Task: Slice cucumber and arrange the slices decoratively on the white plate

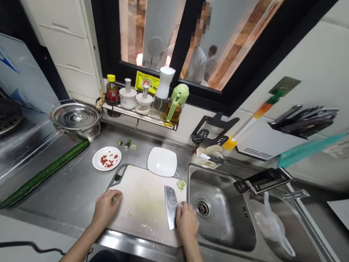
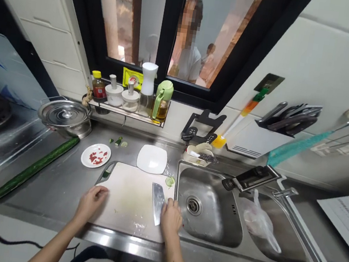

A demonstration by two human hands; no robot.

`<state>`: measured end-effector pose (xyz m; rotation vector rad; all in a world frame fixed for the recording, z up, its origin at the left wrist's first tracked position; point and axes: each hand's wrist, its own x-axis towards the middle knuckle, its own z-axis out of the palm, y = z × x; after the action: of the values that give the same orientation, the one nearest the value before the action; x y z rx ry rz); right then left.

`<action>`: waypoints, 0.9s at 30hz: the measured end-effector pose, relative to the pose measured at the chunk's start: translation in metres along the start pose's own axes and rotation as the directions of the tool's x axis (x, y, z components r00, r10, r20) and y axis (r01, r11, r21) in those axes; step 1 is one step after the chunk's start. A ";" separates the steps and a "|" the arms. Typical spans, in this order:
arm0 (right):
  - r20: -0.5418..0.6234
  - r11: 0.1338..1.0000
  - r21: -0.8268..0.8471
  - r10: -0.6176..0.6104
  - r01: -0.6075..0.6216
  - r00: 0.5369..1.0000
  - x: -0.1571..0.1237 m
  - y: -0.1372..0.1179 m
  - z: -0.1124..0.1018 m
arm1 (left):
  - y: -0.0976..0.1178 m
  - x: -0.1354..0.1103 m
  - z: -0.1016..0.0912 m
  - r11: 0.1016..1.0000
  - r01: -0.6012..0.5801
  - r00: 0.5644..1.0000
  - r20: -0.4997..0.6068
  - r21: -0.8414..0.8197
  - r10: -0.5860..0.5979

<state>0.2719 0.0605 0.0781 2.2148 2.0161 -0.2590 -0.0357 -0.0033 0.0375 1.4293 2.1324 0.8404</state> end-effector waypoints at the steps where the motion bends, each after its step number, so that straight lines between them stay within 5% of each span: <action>1: -0.018 0.999 0.032 -0.011 0.011 1.000 0.007 -0.001 -0.005 | 0.004 0.004 0.006 0.999 -0.017 1.000 -0.008 -0.043 0.017; 6: -0.076 0.985 0.164 -0.047 0.059 0.996 0.058 -0.013 -0.030 | 0.045 0.048 0.047 0.968 -0.058 0.998 -0.025 -0.243 0.053; 11: -0.031 0.976 0.211 -0.051 0.057 0.998 0.114 -0.029 -0.037 | 0.079 0.108 0.085 0.944 0.052 0.999 0.008 -0.324 -0.052; 19: 0.017 0.951 0.310 -0.011 0.005 1.000 0.169 -0.036 -0.024 | 0.087 0.180 0.122 0.916 0.149 0.989 0.072 -0.372 -0.131; 27: 0.057 0.910 0.411 0.024 -0.045 0.998 0.193 -0.040 -0.017 | 0.088 0.195 0.140 0.888 0.253 0.967 0.136 -0.384 -0.216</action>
<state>0.2504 0.2553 0.0534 2.4419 2.0438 -0.7979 0.0414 0.2367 -0.0073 0.9595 1.8789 1.0224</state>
